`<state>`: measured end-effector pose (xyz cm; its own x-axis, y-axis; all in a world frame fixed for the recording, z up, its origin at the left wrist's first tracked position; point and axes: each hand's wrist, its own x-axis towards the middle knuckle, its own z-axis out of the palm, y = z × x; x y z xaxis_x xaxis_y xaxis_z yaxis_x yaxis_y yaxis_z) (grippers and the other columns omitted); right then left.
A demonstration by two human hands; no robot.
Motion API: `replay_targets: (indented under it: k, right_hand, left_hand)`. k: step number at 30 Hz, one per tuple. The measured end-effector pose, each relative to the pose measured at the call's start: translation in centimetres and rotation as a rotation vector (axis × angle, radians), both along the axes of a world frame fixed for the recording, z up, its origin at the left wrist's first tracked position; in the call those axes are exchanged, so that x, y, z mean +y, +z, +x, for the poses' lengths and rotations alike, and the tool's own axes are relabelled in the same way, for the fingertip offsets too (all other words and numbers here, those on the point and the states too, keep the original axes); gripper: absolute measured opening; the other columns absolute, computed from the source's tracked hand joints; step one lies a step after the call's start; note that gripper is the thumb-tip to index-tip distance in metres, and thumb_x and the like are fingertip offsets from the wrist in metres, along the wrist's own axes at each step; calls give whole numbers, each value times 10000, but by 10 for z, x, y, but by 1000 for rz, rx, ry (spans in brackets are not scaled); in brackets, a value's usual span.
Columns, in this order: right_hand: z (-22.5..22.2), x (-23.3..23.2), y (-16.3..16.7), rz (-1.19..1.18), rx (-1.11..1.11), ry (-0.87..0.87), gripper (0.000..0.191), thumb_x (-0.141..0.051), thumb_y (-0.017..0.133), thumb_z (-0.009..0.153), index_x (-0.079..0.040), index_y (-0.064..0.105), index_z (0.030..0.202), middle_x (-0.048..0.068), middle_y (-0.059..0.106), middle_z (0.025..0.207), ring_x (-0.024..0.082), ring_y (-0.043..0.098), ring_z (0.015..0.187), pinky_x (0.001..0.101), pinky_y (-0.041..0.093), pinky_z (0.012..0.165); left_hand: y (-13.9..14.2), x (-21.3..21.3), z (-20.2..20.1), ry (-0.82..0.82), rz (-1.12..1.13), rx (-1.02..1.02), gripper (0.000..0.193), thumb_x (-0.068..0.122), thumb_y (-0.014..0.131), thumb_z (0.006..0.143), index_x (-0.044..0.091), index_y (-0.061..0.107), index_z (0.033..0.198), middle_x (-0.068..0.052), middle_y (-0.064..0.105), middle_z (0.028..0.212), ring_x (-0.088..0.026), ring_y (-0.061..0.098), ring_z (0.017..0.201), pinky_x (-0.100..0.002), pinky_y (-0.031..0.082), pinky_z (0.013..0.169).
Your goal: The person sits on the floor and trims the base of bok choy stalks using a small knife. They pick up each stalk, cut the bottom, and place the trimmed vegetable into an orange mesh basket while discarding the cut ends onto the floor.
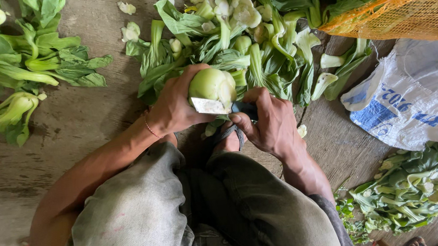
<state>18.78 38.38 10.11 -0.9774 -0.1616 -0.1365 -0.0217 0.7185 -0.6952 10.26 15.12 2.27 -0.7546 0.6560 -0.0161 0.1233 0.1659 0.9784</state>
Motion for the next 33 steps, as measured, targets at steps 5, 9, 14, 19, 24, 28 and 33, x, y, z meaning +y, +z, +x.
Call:
replay_targets:
  k: [5, 9, 14, 19, 24, 28, 33]
  right_hand:
    - [4, 0, 0, 12, -28, -3, 533, -537, 635, 1003, -33, 519, 1130, 137, 705, 890, 355, 713, 751, 431, 564, 665]
    - [10, 0, -5, -13, -24, -35, 534, -535, 637, 1001, -31, 522, 1137, 138, 696, 882, 366, 703, 750, 441, 559, 671]
    - [21, 1, -15, -54, -35, -52, 502, -505, 640, 1012, -32, 519, 1129, 142, 681, 848, 353, 687, 714, 440, 552, 661]
    - [3, 31, -56, -14, -256, -422, 401, -450, 476, 1092, -49, 501, 1089, 75, 672, 802, 202, 577, 529, 397, 476, 521]
    - [30, 65, -72, -115, -296, -489, 387, -429, 470, 1115, -48, 495, 1049, 79, 522, 753, 117, 395, 622, 341, 387, 531]
    - [43, 62, -88, -369, -202, -544, 435, -469, 497, 1170, -36, 508, 1130, 26, 478, 857, 90, 387, 732, 301, 367, 621]
    - [50, 35, -116, -872, -201, -334, 783, -492, 750, 980, 58, 521, 1488, 125, 585, 1539, 214, 581, 1387, 366, 460, 1169]
  left_hand:
    - [-6, -1, 5, 16, 42, 90, 764, 272, 957, 762, 45, 518, 1345, -135, 685, 1252, -310, 730, 1112, -410, 590, 980]
    - [-12, -6, 10, 12, 11, 171, 801, 281, 965, 727, 49, 517, 1350, -122, 660, 1264, -307, 698, 1128, -413, 550, 988]
    - [-21, -9, 17, -27, -52, 186, 864, 316, 957, 667, 47, 514, 1358, -130, 652, 1265, -317, 662, 1164, -437, 505, 990]
    - [-18, -4, 17, -139, 233, 300, 889, 380, 957, 679, 94, 485, 1375, -92, 666, 1295, -264, 664, 1202, -469, 473, 1090]
    - [-5, -6, 6, -177, 212, 49, 908, 420, 946, 746, 55, 450, 1413, -107, 661, 1297, -254, 684, 1226, -413, 571, 1056]
    - [-10, 9, 11, -112, 335, -588, 905, 373, 919, 774, 41, 378, 1420, -97, 617, 1304, -238, 646, 1195, -388, 564, 1014]
    - [-34, 26, 31, -373, 529, -779, 812, 275, 847, 881, 23, 417, 1523, -60, 593, 1203, -188, 598, 1078, -335, 541, 949]
